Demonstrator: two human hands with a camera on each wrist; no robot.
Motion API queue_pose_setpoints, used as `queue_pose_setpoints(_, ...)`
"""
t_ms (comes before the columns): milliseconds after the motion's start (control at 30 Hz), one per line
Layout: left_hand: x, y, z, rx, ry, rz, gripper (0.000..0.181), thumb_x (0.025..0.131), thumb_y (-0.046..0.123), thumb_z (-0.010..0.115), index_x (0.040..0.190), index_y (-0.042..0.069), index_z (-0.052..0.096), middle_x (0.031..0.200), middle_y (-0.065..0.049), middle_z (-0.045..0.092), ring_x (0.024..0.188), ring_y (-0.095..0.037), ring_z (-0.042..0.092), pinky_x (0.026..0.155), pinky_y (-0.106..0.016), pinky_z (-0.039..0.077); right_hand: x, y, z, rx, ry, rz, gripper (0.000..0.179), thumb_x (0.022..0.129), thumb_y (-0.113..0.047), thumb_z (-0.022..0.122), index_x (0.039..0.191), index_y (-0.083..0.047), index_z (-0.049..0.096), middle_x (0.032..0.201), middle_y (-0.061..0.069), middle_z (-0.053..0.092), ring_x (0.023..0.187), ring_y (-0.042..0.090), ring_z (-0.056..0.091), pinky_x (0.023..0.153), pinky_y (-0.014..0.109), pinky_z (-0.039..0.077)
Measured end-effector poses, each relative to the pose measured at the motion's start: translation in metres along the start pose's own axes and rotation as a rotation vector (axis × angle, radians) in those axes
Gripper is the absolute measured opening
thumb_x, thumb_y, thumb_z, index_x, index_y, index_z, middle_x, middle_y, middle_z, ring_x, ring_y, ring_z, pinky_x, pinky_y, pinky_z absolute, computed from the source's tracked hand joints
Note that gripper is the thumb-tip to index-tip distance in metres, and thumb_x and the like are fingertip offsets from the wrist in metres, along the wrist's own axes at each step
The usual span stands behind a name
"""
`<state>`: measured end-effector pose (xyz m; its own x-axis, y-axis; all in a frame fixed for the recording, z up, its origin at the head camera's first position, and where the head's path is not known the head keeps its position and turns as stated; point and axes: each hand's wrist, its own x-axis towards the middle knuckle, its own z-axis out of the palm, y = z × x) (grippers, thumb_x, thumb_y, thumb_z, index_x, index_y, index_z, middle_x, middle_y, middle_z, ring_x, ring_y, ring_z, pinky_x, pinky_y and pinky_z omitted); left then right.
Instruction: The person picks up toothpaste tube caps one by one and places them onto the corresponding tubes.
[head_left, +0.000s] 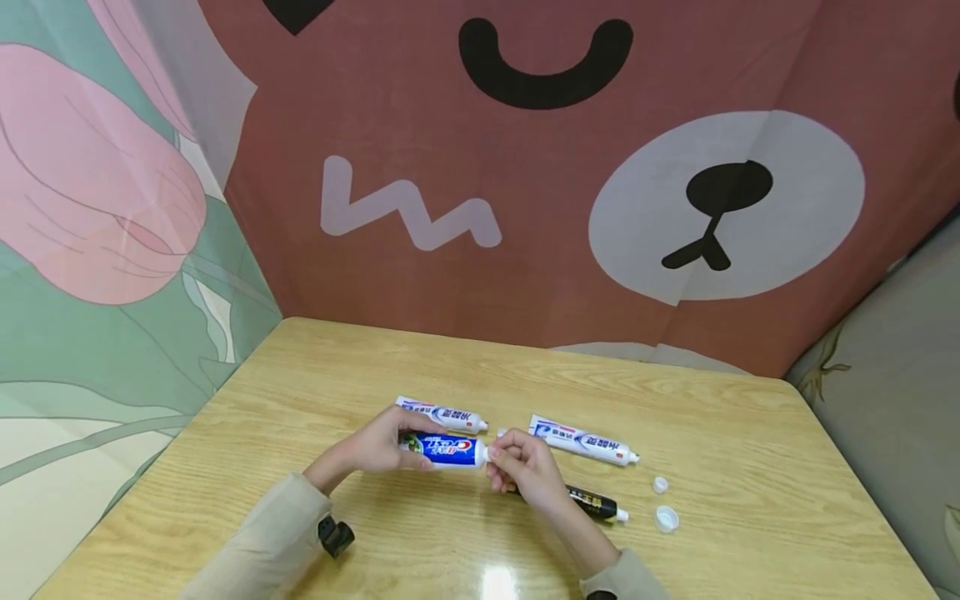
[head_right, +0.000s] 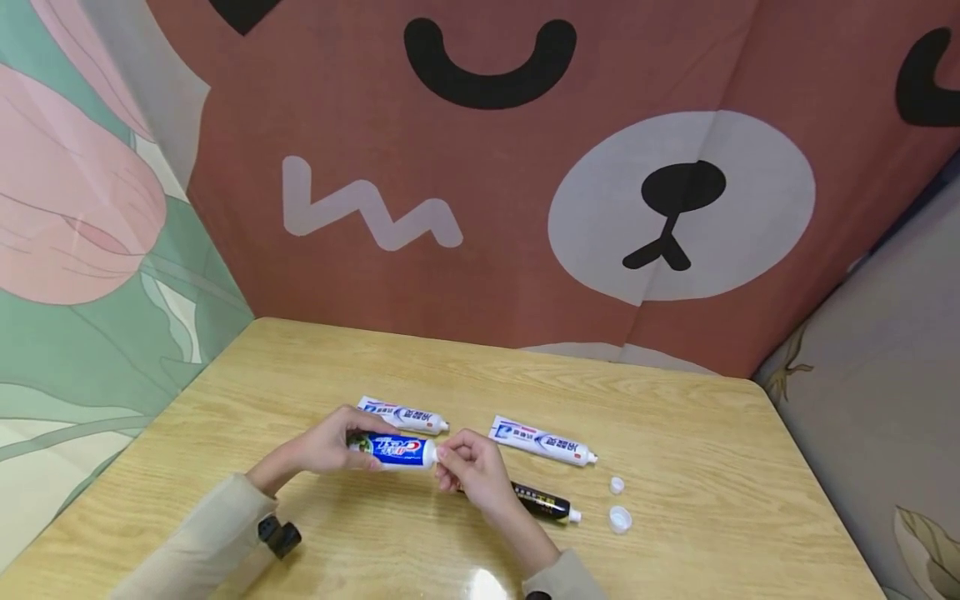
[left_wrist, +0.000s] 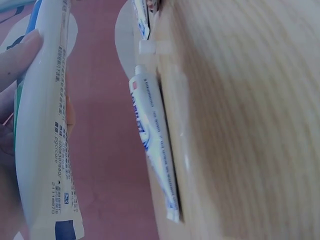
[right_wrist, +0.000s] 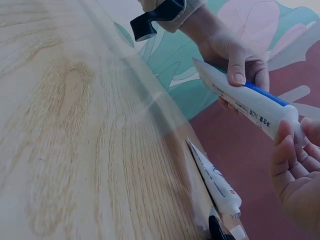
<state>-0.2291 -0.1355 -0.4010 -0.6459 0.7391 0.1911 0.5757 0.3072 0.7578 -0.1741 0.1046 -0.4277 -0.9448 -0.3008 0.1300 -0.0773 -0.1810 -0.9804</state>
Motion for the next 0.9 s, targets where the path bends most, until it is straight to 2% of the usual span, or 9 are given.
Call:
queue_pose_setpoints(167,0.0,0.005,-0.006,0.015,-0.003,-0.001,0.037,0.073,0.008,0.075,0.108,0.001,0.066,0.102,-0.008,0.066,0.085,-0.009,0.058,0.071,-0.026,0.05,0.002,0.001,0.0,-0.029,-0.014,-0.033,0.024,0.091,-0.004,0.05,0.092,0.019,0.045,0.066,0.001,0.059,0.053,0.006,0.054,0.05,0.018,0.045)
queue_pose_setpoints(300,-0.001,0.004,-0.009,0.046,0.002,-0.025,0.037,0.072,0.008,0.076,0.108,0.003,0.067,0.103,-0.008,0.065,0.088,-0.011,0.058,0.075,-0.027,0.048,0.002,-0.002,-0.003,-0.108,0.003,-0.022,0.028,0.095,-0.009,0.045,0.1,0.018,0.048,0.069,0.011,0.059,0.054,0.009,0.056,0.051,0.023,0.048)
queue_pose_setpoints(333,-0.002,-0.001,-0.009,0.052,0.002,-0.03,0.037,0.073,0.01,0.076,0.108,0.004,0.067,0.103,-0.007,0.065,0.089,-0.012,0.058,0.076,-0.026,0.048,0.002,-0.003,-0.005,-0.125,0.012,-0.01,0.03,0.096,-0.011,0.043,0.102,0.018,0.049,0.07,0.013,0.059,0.054,0.01,0.056,0.051,0.023,0.048)
queue_pose_setpoints(400,-0.004,-0.003,-0.009,0.066,-0.001,-0.05,0.037,0.073,0.009,0.076,0.108,0.003,0.067,0.104,-0.008,0.065,0.09,-0.013,0.058,0.078,-0.027,0.047,0.003,-0.003,-0.009,-0.142,0.034,0.004,0.032,0.097,-0.013,0.042,0.106,0.017,0.049,0.07,0.015,0.059,0.054,0.011,0.056,0.051,0.025,0.049)
queue_pose_setpoints(567,-0.004,-0.011,-0.008,0.133,-0.026,-0.108,0.037,0.073,0.011,0.075,0.108,0.003,0.066,0.105,-0.006,0.065,0.094,-0.014,0.058,0.082,-0.03,0.046,0.002,-0.004,-0.02,-0.149,0.08,0.041,0.033,0.097,-0.013,0.043,0.108,0.017,0.048,0.07,0.013,0.058,0.054,0.011,0.055,0.051,0.024,0.048)
queue_pose_setpoints(667,-0.002,-0.019,-0.005,0.176,-0.063,-0.13,0.038,0.074,0.014,0.075,0.109,0.005,0.066,0.106,-0.003,0.065,0.096,-0.013,0.057,0.085,-0.032,0.044,0.001,-0.004,-0.024,-0.158,0.068,0.058,0.032,0.097,-0.011,0.043,0.108,0.018,0.048,0.07,0.014,0.058,0.055,0.011,0.056,0.052,0.022,0.048)
queue_pose_setpoints(900,0.0,-0.034,0.004,0.211,-0.12,-0.105,0.037,0.075,0.015,0.075,0.108,0.003,0.065,0.103,-0.003,0.065,0.096,-0.013,0.058,0.086,-0.033,0.045,-0.003,-0.003,-0.03,-0.227,-0.002,0.052,0.031,0.096,-0.011,0.046,0.108,0.018,0.05,0.073,0.02,0.059,0.058,0.013,0.056,0.053,0.024,0.049)
